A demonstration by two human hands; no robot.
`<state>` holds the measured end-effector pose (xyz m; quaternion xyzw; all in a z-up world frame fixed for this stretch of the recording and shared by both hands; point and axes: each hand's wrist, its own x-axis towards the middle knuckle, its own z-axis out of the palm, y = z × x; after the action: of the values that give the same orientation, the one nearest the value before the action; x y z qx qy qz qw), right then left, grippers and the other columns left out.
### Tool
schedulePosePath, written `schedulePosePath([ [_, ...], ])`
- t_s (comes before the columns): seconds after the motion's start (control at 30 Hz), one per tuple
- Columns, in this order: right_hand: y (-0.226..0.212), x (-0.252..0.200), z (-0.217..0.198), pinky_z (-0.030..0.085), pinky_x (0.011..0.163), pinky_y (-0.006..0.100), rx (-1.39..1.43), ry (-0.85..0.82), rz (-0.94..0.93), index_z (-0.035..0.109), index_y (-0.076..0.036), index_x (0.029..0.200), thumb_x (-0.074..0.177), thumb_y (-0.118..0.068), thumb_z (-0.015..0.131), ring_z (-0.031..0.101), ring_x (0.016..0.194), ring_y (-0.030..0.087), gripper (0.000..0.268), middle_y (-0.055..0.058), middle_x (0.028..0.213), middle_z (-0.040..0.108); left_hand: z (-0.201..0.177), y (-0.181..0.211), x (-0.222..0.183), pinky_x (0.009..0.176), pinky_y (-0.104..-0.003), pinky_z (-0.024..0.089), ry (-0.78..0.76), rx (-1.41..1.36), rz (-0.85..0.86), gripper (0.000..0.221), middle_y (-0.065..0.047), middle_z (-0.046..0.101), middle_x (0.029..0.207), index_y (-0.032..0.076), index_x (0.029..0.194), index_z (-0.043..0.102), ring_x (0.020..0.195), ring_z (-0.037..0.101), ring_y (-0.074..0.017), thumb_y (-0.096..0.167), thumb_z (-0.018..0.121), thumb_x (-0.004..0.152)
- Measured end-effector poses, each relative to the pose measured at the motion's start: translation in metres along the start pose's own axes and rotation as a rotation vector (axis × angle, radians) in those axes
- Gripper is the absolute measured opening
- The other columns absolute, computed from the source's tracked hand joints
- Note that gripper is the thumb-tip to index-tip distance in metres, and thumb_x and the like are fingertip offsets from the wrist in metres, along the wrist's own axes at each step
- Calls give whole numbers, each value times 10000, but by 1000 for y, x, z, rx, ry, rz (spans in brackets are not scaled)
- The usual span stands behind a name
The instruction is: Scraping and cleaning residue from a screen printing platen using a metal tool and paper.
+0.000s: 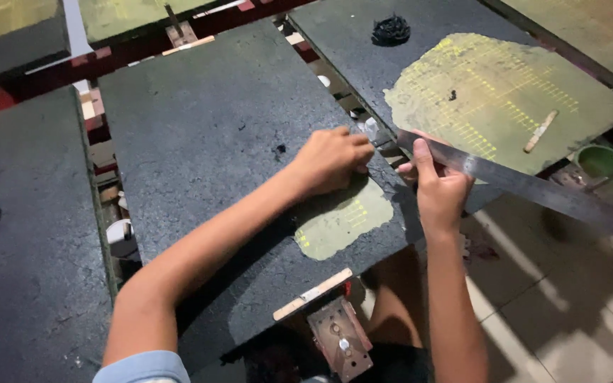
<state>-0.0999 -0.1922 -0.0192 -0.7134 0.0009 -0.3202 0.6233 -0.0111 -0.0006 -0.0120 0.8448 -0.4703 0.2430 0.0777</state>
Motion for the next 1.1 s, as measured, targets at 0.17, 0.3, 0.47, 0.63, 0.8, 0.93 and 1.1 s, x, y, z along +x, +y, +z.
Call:
schedulePosePath([
  [0.17, 23, -4, -4, 638, 628, 309, 23, 21, 54, 741, -19, 1210, 1079, -128, 651, 733, 666, 186, 193, 136, 712, 692, 39, -4, 1, 563, -417, 584, 38, 200, 73, 281, -31, 598, 832, 157, 937, 608, 736, 665, -293, 327, 788, 803],
  [0.3, 20, -4, -5, 636, 634, 304, -1, 26, 55, 742, -29, 1224, 1090, -153, 642, 727, 660, 168, 208, 126, 710, 692, 43, -14, 7, 555, -439, 580, 9, 224, 156, 210, -59, 628, 815, 145, 945, 635, 699, 682, -313, 283, 744, 828],
  [0.47, 6, 3, -3, 628, 627, 290, 24, 29, 46, 744, -23, 1209, 1085, -139, 650, 719, 643, 161, 194, 128, 692, 688, -15, -44, 23, 647, -476, 615, -105, -518, -33, 84, -74, 696, 849, 158, 974, 618, 783, 739, -336, 206, 670, 929],
  [0.63, 15, 6, -2, 632, 644, 290, 103, 25, 53, 735, -7, 1196, 1067, -114, 654, 728, 654, 173, 186, 140, 726, 706, -37, -50, 16, 762, -473, 582, -37, -793, -118, 242, -145, 709, 875, 99, 1098, 633, 848, 721, -352, 210, 767, 929],
  [0.8, -7, 2, 1, 643, 630, 324, -2, 0, -5, 736, 21, 1199, 1086, -76, 660, 736, 665, 196, 167, 167, 729, 696, -16, -23, -2, 785, -438, 557, -102, -545, -86, 326, -26, 692, 771, 208, 896, 725, 790, 708, -297, 476, 861, 768],
  [0.93, -12, 1, 3, 628, 591, 319, -56, -6, -24, 734, 54, 1180, 1082, -58, 660, 727, 646, 200, 166, 176, 725, 697, -6, -8, -2, 763, -406, 457, -166, -261, -190, 216, 71, 664, 805, 277, 826, 688, 842, 671, -224, 451, 815, 808],
  [1.1, -3, -1, 1, 625, 624, 313, -96, -27, -80, 749, 28, 1187, 1081, -40, 651, 726, 657, 192, 159, 169, 727, 700, 33, 0, -4, 660, -397, 522, -7, 35, -169, 326, 15, 648, 799, 193, 834, 662, 782, 658, -240, 467, 822, 755],
])
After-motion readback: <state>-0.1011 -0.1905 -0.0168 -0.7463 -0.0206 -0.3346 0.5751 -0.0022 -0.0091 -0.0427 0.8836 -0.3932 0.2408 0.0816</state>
